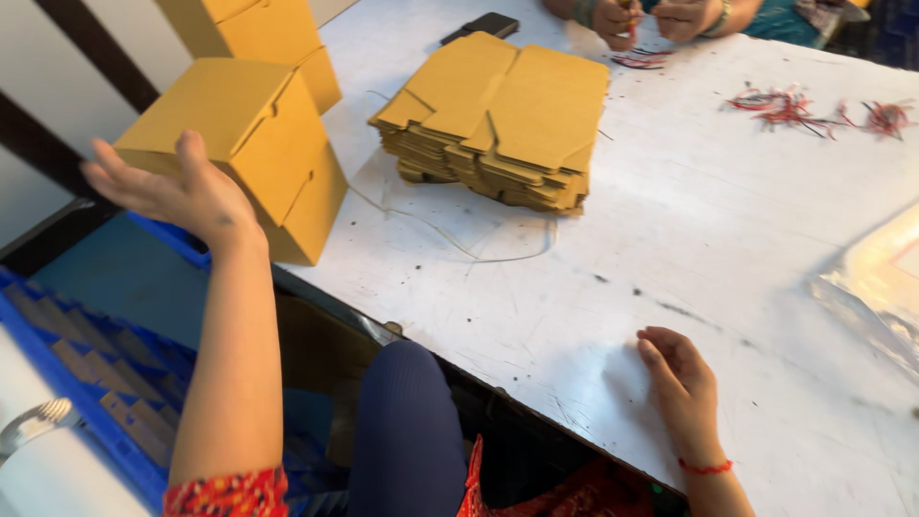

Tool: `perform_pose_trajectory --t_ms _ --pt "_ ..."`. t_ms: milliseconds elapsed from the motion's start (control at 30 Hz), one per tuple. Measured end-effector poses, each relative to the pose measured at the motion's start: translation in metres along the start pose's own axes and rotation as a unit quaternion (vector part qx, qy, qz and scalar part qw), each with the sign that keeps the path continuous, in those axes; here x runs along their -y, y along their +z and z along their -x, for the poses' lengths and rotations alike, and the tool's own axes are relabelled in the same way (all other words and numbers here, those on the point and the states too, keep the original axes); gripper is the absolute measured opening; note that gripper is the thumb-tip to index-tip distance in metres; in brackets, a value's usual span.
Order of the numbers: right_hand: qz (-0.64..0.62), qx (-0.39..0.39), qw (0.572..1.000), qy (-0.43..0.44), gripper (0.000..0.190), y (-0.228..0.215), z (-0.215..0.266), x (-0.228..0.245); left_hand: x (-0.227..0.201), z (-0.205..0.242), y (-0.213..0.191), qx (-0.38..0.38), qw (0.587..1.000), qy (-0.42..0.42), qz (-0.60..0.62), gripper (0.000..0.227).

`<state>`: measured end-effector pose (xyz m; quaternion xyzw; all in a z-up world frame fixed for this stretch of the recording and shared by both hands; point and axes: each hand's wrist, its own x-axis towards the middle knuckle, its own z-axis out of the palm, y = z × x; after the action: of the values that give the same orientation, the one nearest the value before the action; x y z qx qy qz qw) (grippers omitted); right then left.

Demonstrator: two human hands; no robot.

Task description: The person assembles flat cardboard sheets into small boxes, then places a round LED light fixture and a power driver into a plastic bag and into the box. The person closes the box and stacks it with others, repeating the process for multiple units.

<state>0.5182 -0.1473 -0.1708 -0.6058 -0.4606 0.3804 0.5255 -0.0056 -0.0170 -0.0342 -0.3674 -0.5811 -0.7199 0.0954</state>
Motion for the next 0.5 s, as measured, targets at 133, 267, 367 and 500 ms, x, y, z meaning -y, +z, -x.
perform_pose_trajectory --t_ms 133,267,367,500 --pt "0.034 0.0 0.999 -0.017 0.028 0.001 0.004 0.002 -0.017 0.049 0.043 0.207 0.967 0.133 0.059 0.037" --pt "0.049 -0.006 0.999 -0.021 0.026 0.001 0.004 0.002 -0.05 0.072 0.129 0.356 0.909 0.213 -0.047 0.039" --pt "0.065 -0.008 0.997 -0.032 0.026 0.002 0.004 -0.001 -0.073 0.075 0.182 0.457 0.866 0.054 -0.197 0.062" --pt "0.082 -0.014 0.994 -0.067 0.025 0.005 0.002 -0.003 -0.082 0.078 0.216 0.506 0.789 0.049 -0.344 0.074"
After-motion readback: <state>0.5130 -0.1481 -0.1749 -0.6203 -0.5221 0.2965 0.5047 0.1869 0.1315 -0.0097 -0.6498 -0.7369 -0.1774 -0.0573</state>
